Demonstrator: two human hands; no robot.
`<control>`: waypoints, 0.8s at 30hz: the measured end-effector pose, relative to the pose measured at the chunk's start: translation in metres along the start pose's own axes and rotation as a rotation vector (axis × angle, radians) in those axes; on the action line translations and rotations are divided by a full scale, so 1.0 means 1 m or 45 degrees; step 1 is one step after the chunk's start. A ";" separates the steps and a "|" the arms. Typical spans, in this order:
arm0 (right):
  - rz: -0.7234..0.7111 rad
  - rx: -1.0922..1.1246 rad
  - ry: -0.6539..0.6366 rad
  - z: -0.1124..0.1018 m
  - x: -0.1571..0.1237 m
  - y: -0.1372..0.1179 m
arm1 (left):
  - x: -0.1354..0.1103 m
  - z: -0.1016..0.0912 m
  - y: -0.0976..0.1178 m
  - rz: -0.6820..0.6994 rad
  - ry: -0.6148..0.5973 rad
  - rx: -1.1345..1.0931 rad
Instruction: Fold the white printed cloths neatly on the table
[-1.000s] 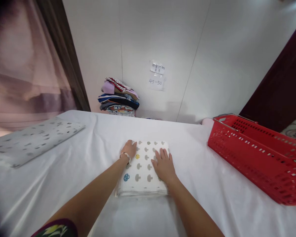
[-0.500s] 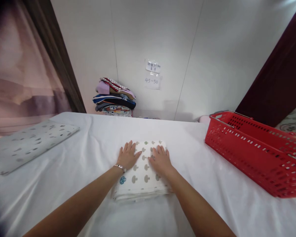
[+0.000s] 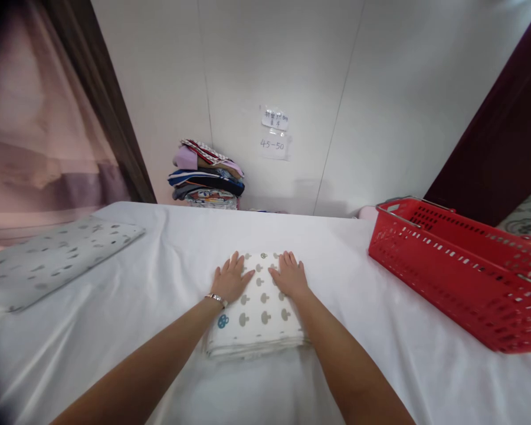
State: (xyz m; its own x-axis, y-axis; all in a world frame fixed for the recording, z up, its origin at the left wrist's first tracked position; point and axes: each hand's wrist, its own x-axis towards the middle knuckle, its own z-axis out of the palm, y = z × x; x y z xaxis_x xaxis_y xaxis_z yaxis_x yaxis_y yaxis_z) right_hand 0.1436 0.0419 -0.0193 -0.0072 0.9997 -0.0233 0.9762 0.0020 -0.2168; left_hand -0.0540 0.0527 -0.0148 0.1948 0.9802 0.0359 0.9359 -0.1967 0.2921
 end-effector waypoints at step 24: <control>-0.151 0.462 0.049 -0.019 -0.098 0.005 | -0.082 -0.005 -0.005 0.449 0.109 -0.086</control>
State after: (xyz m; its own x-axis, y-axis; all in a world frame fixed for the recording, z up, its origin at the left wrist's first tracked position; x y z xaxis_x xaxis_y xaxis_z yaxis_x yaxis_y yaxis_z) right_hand 0.1537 -0.0556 0.0000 -0.1010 0.9932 0.0579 0.8286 0.1162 -0.5477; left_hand -0.0763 -0.0270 -0.0145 0.4741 0.8514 0.2245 0.7937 -0.5236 0.3097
